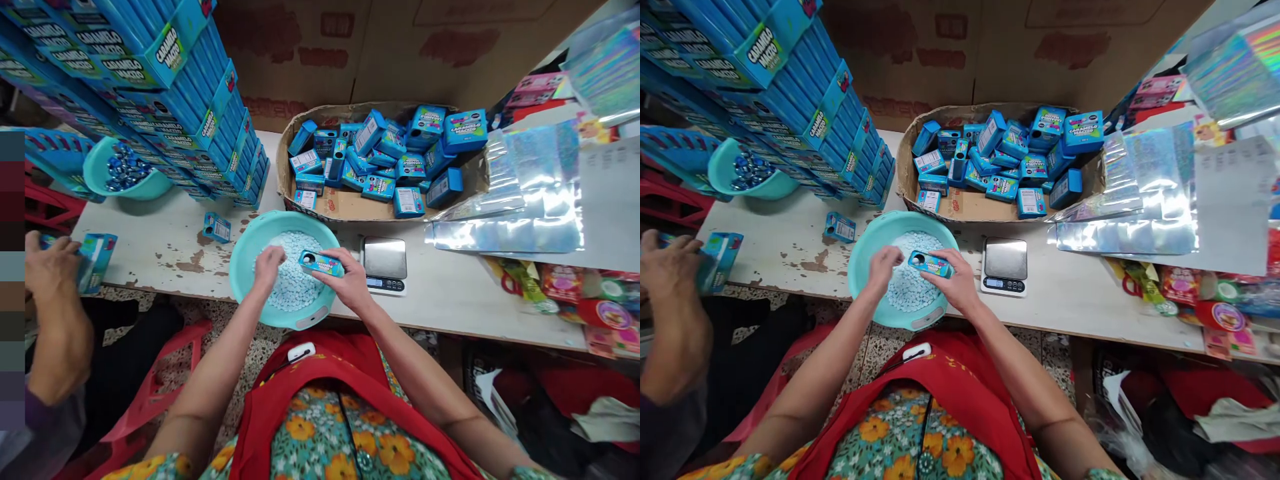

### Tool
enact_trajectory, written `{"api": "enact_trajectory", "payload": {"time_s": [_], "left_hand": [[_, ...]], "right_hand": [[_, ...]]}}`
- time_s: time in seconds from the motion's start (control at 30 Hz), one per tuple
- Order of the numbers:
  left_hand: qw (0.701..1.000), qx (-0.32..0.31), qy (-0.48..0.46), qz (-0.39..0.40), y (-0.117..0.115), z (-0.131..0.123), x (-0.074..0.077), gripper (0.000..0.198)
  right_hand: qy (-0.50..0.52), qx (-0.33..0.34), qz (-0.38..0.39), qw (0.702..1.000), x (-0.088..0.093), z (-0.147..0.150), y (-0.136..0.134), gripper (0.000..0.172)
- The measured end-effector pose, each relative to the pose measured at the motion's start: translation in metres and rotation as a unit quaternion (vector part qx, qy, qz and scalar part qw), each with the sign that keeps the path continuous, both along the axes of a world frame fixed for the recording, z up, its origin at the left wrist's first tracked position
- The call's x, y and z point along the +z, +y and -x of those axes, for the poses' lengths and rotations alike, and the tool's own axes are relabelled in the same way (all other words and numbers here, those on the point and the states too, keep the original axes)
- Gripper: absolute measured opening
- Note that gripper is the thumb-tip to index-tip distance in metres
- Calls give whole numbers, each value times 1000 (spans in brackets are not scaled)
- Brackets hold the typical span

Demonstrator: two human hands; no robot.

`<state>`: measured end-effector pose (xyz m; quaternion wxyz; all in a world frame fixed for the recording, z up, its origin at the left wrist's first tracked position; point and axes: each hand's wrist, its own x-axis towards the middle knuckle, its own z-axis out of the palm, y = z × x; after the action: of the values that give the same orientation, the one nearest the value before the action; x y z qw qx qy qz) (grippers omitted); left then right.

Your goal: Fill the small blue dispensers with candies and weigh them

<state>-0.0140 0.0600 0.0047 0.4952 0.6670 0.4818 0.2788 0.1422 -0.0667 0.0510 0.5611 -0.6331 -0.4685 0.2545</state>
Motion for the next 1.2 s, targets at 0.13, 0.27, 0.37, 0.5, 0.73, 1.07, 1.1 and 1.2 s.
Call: {"api": "enact_trajectory", "payload": {"time_s": [0.13, 0.27, 0.37, 0.5, 0.73, 1.07, 1.1, 1.2], "left_hand": [[976, -169, 126, -48, -28, -17, -50, 27], [877, -356, 293, -136, -57, -20, -57, 42], [810, -452, 346, -141, -59, 0, -48, 46], [825, -439, 350, -71, -45, 33, -42, 39], [925, -248, 286, 16, -20, 44, -36, 36], [889, 146, -355, 249, -19, 3, 34, 26], [883, 168, -368, 237, -20, -2, 36, 25], [877, 210, -380, 205, -20, -13, 42, 27]], "right_hand": [[-33, -113, -38, 992, -33, 7, 4, 34], [-73, -157, -43, 984, -59, 18, 9, 32], [-83, -151, -18, 985, -65, 19, 11, 31], [-75, -144, 26, 986, -60, 19, 11, 32], [-56, -77, 58, 994, -40, 27, 11, 33], [-139, 76, 144, 977, -41, 44, 18, 31], [-143, 84, 147, 975, -37, 46, 18, 31], [-159, 77, 139, 974, -23, 48, 20, 33]]}}
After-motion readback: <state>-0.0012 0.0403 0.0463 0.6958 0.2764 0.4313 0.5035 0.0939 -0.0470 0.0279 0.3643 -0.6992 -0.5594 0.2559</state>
